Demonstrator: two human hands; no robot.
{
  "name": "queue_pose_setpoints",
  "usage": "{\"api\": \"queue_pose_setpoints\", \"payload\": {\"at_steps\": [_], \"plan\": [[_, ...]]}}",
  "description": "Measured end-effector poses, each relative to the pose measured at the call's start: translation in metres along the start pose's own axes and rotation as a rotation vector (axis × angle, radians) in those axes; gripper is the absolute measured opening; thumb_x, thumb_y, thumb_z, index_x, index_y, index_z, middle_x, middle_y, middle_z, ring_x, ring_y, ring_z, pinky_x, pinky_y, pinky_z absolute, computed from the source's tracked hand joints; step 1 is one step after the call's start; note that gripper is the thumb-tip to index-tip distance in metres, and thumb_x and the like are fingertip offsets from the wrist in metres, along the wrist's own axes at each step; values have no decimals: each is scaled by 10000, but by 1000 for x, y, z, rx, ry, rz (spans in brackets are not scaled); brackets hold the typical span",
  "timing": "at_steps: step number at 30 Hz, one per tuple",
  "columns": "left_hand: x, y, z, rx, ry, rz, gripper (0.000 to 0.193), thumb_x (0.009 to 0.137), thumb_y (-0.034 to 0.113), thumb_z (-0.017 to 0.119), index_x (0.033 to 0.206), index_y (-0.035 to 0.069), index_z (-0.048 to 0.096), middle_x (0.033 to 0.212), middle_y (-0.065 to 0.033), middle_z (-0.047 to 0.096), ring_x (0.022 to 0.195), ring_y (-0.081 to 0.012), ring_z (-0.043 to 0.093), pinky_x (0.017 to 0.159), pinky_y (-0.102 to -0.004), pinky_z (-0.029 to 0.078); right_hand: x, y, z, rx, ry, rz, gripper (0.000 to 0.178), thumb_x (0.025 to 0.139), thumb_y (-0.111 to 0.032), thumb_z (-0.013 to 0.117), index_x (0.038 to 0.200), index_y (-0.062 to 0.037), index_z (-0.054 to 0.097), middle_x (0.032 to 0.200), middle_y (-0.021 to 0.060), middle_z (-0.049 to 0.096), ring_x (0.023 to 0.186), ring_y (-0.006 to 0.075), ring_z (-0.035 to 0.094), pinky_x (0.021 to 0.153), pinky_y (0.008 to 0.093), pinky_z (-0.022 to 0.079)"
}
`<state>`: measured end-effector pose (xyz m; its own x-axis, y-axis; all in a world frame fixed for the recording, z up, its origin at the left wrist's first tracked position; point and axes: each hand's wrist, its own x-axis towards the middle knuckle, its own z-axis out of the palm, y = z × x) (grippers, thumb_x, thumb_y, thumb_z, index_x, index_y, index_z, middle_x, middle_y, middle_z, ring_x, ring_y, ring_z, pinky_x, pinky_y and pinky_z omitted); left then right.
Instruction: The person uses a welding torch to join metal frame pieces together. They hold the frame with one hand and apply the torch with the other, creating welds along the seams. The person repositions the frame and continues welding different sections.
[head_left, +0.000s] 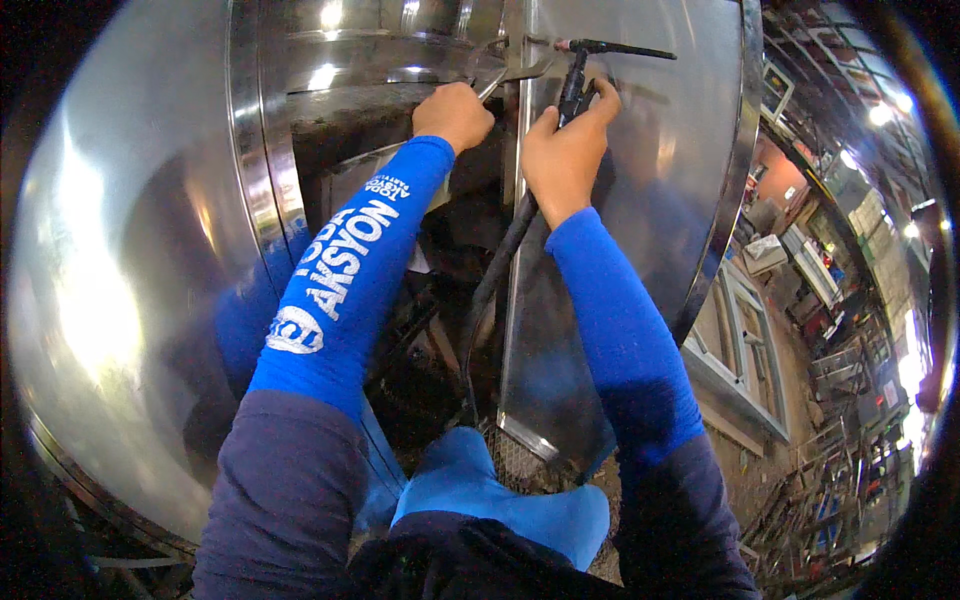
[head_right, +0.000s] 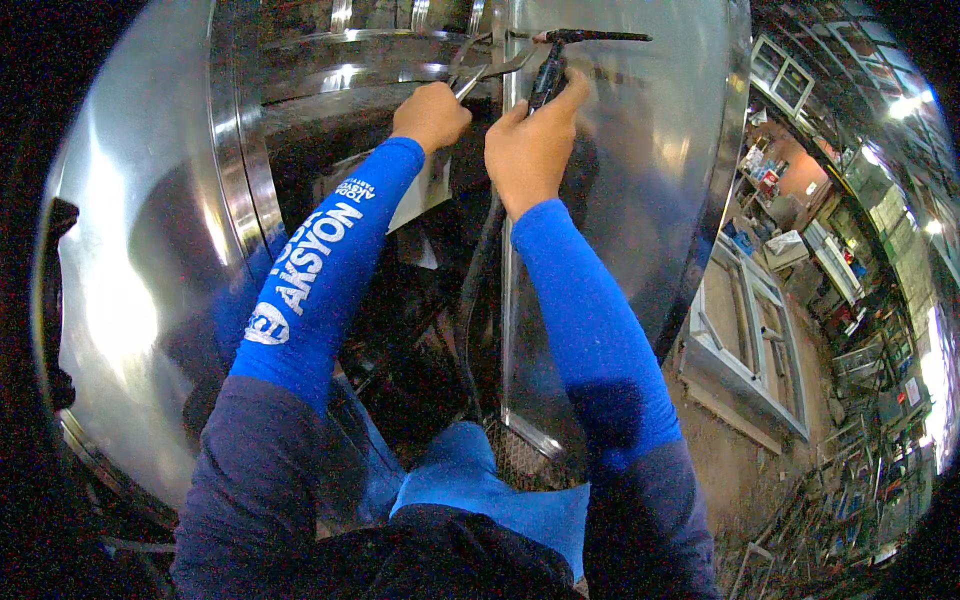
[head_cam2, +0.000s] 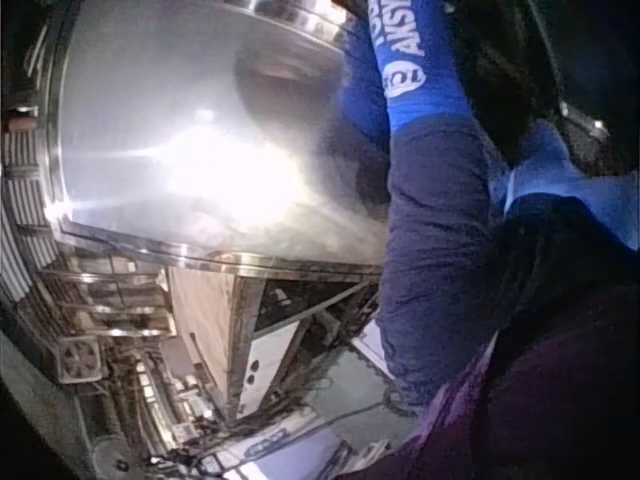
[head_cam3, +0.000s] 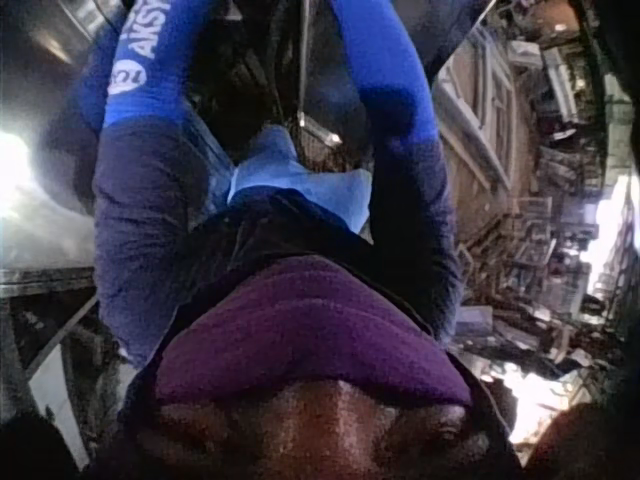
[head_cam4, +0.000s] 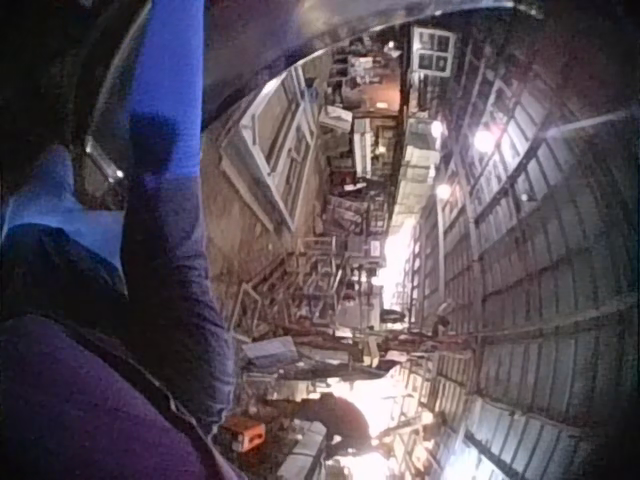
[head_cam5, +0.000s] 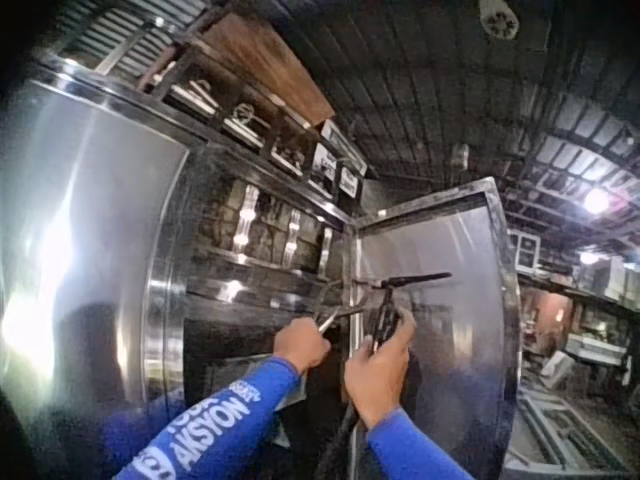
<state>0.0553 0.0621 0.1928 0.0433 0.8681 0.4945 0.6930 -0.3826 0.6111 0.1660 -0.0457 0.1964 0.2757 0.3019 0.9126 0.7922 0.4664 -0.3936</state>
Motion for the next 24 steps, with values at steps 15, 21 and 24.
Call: {"api": "queue_pose_setpoints", "payload": {"at_steps": [15, 21, 24], "plan": [[-61, -37, 49, 36, -15, 28, 386, 745, 203, 697, 988, -94, 648, 1010, -309, 687, 964, -440, 683, 884, -485, 549, -35, -14, -41, 36, -76, 73, 591, 865, 40, 590, 1381, 10, 304, 1144, 331, 592, 1028, 480, 622, 916, 503, 475], [-79, -47, 64, 31, -35, 62, 390, 747, 178, 691, 1016, -95, 618, 1000, -303, 681, 963, -444, 676, 892, -486, 547, -33, -13, -45, 41, -88, 134, 587, 865, 32, 595, 1383, 6, 319, 1137, 312, 597, 1027, 460, 619, 926, 495, 465], [-83, -50, 70, 10, -5, 16, 383, 751, 171, 684, 1021, -91, 612, 1004, -305, 678, 974, -444, 673, 893, -488, 547, -39, -12, -49, 63, -126, 180, 596, 863, 29, 599, 1387, 7, 317, 1152, 310, 588, 1043, 451, 610, 930, 497, 462]]}}
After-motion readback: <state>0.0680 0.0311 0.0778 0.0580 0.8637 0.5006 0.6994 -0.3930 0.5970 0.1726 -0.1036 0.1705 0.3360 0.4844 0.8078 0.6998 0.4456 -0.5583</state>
